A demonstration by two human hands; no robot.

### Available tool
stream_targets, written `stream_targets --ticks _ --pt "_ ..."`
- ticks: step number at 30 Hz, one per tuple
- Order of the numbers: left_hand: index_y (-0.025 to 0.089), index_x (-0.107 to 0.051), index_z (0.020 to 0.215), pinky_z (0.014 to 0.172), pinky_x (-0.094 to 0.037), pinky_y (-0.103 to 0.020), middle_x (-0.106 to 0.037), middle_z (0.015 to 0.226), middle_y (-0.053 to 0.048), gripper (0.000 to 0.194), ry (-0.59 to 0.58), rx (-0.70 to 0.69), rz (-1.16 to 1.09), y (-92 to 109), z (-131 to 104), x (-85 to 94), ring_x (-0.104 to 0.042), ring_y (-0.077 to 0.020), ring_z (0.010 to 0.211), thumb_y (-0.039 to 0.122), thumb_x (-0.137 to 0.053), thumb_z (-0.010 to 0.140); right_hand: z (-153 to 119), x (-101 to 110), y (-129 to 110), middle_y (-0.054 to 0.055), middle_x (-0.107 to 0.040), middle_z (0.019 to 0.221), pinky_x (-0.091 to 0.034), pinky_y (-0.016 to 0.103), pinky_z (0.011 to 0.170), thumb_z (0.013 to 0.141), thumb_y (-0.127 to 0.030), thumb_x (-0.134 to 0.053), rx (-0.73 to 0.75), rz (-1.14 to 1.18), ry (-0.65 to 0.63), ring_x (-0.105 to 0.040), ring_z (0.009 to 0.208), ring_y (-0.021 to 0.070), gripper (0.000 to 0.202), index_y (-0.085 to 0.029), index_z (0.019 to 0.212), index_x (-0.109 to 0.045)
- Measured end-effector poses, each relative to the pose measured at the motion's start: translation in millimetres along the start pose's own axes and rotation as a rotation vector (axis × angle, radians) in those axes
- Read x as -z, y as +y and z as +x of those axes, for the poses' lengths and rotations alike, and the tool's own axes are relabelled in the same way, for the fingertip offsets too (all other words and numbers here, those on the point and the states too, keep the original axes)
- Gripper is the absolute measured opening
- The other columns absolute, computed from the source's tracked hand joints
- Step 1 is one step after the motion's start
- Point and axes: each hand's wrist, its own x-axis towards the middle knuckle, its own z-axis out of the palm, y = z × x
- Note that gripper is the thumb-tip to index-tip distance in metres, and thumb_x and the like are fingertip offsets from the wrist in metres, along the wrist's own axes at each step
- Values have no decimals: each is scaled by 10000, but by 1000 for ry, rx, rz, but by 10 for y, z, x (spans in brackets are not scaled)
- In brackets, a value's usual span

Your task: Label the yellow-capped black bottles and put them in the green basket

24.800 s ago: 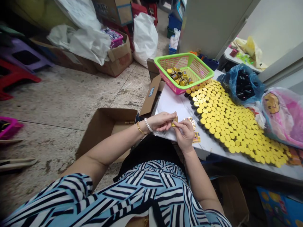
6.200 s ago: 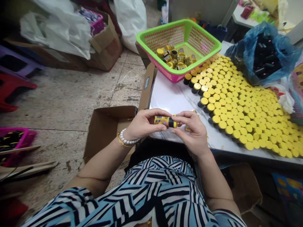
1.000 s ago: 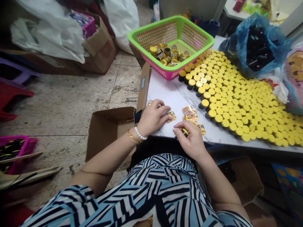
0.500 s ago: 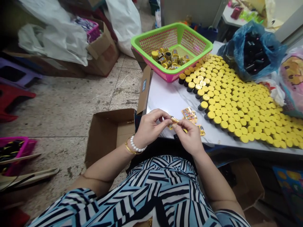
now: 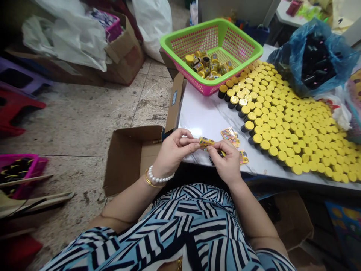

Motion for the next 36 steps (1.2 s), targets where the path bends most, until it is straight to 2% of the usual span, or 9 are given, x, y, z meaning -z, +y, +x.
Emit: stream_targets --ticks 6,11,16,23,25,28,30,33,36 --pt "134 -733 980 766 -560 -278 -806 877 -82 417 -60 96 -18 77 21 95 -764 -192 805 348 -934 685 1 -83 -77 -13 -635 766 -486 338 743 902 -256 -713 131 1 58 -593 740 168 102 -247 806 -681" --pt "146 -728 893 616 -490 -195 -756 713 -12 374 -43 179 -146 149 47 177 -666 -94 613 278 -964 635 18 -74 -120 -5 -654 779 -508 362 752 893 -262 -724 160 -2 106 -601 741 179 85 -255 819 -685" --pt "143 -784 880 690 -537 -224 -787 815 -50 334 -67 202 -87 139 28 187 -703 -121 707 262 -965 625 28 -63 -130 -2 -663 776 -518 356 749 899 -271 -700 114 -20 89 -609 732 179 90 -245 816 -678" --pt "147 -766 794 799 -562 -272 -771 844 -52 243 -36 12 22 90 28 101 -705 -149 808 272 -936 673 7 -143 -70 -13 -647 772 -499 317 720 874 -207 -673 74 -40 59 -602 724 161 60 -237 823 -661" --pt "147 -728 760 688 -537 -230 -752 809 -36 267 -28 26 -59 103 44 92 -672 -120 730 269 -943 656 7 -135 -49 -16 -643 770 -498 311 712 873 -226 -681 44 -16 53 -595 717 157 62 -236 819 -652" --pt "152 -677 732 475 -362 -175 -729 752 -15 304 18 51 -177 135 48 101 -484 -43 515 299 -934 665 7 -112 -32 -16 -640 771 -499 305 705 878 -263 -695 7 16 84 -592 715 155 98 -232 804 -638" --pt "158 -688 778 454 -312 -184 -752 792 -36 298 13 54 -195 144 35 114 -421 -37 490 316 -922 685 10 -104 -31 -15 -635 761 -501 302 696 886 -296 -700 -15 29 95 -594 707 156 132 -230 794 -633" --pt "157 -735 860 504 -374 -206 -765 848 -66 295 -20 70 -87 119 10 134 -492 -66 553 313 -921 692 19 -106 -39 -12 -640 756 -504 303 698 891 -326 -710 -26 47 88 -598 704 157 161 -229 784 -639" --pt "178 -717 804 540 -400 -204 -678 728 3 257 162 -78 -11 80 -2 151 -493 -70 569 311 -915 709 28 -103 -41 -14 -648 757 -495 299 695 889 -314 -718 -25 61 89 -593 695 152 152 -226 784 -652"
